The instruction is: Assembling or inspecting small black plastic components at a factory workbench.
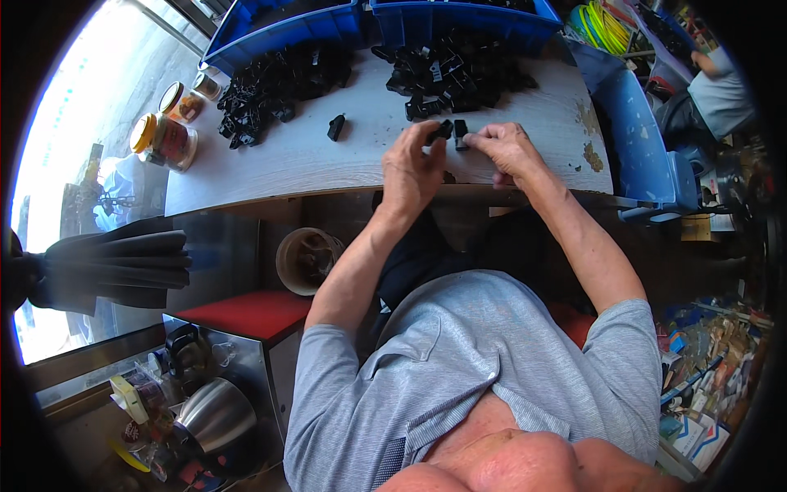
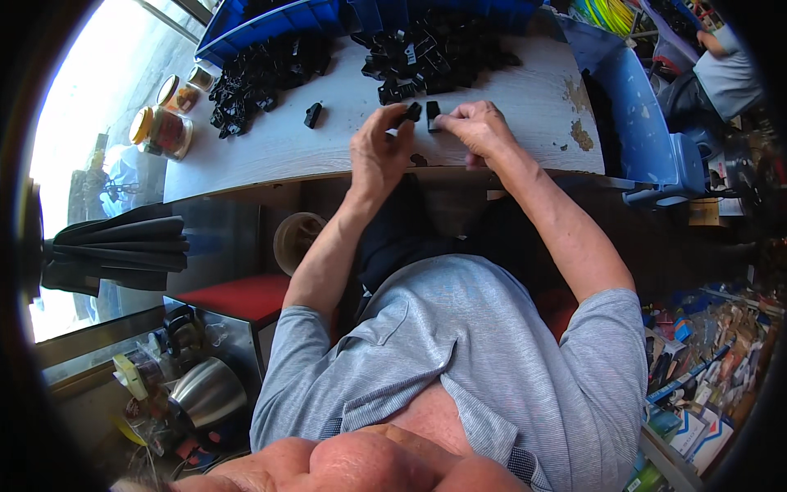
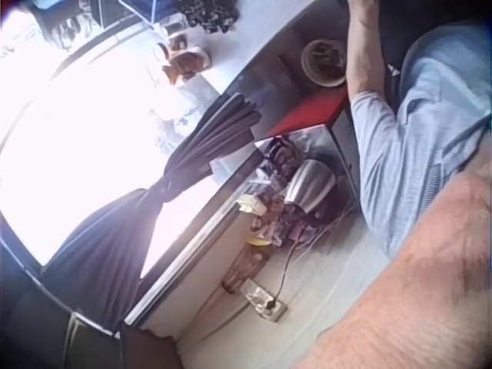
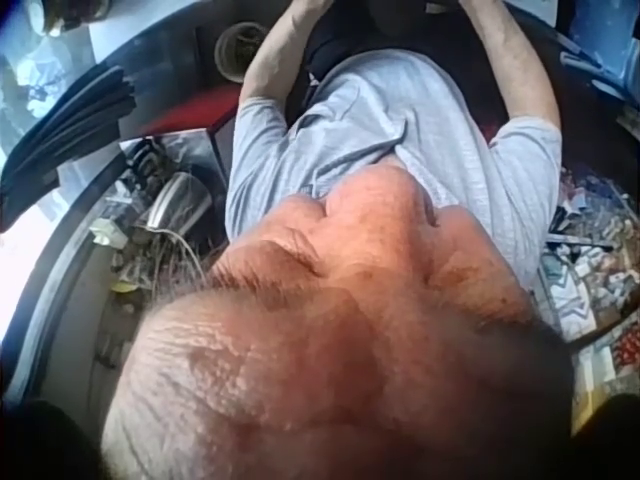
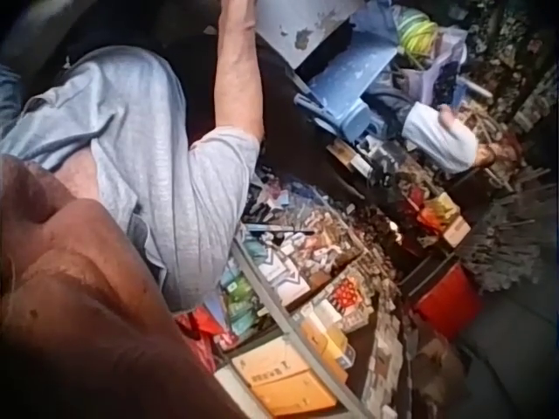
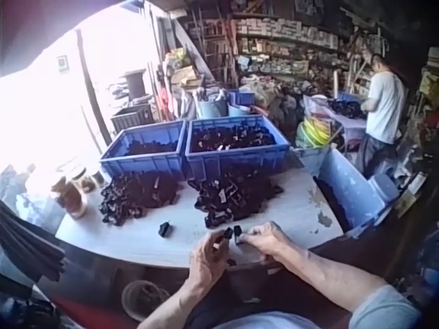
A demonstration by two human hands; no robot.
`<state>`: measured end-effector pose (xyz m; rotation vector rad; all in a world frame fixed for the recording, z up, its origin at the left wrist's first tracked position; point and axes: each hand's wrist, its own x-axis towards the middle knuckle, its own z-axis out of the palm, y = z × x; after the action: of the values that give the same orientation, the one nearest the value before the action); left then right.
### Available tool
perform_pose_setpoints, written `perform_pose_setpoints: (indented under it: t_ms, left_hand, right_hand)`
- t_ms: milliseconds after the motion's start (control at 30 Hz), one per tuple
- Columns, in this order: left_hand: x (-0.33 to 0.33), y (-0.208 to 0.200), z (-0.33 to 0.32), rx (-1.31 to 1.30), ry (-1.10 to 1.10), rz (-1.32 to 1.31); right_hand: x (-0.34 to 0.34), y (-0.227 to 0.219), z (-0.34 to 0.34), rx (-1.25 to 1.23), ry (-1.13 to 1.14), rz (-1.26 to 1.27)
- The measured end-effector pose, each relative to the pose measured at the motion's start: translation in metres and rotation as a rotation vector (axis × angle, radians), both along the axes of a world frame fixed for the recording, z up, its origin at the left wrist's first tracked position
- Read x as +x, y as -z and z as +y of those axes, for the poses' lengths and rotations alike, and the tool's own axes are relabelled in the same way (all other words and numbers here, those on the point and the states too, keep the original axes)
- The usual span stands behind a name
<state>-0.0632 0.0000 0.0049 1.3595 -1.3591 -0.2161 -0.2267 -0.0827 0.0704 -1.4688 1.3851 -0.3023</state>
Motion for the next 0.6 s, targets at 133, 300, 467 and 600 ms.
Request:
perform_pose_setpoints:
  t_ms: [133,300,467,600]
  left_hand:
    - [-0.014,0.001,-0.009,-0.017,-0.029,-0.065]
    - [-0.016,0.000,-0.010,-0.013,-0.043,-0.174]
    - [-0.016,-0.001,-0.010,-0.010,-0.062,-0.289]
    - [-0.017,0.002,-0.011,-0.046,-0.052,-0.292]
  right_hand:
    - [-0.002,0.001,0.003,0.021,-0.066,-0.052]
    - [-0.006,0.008,-0.003,-0.075,-0.065,-0.126]
    - [0.002,0.007,-0.017,-0.134,-0.279,-0.199]
    - [0.002,0.006,-0.021,-0.107,-0.269,-0.177]
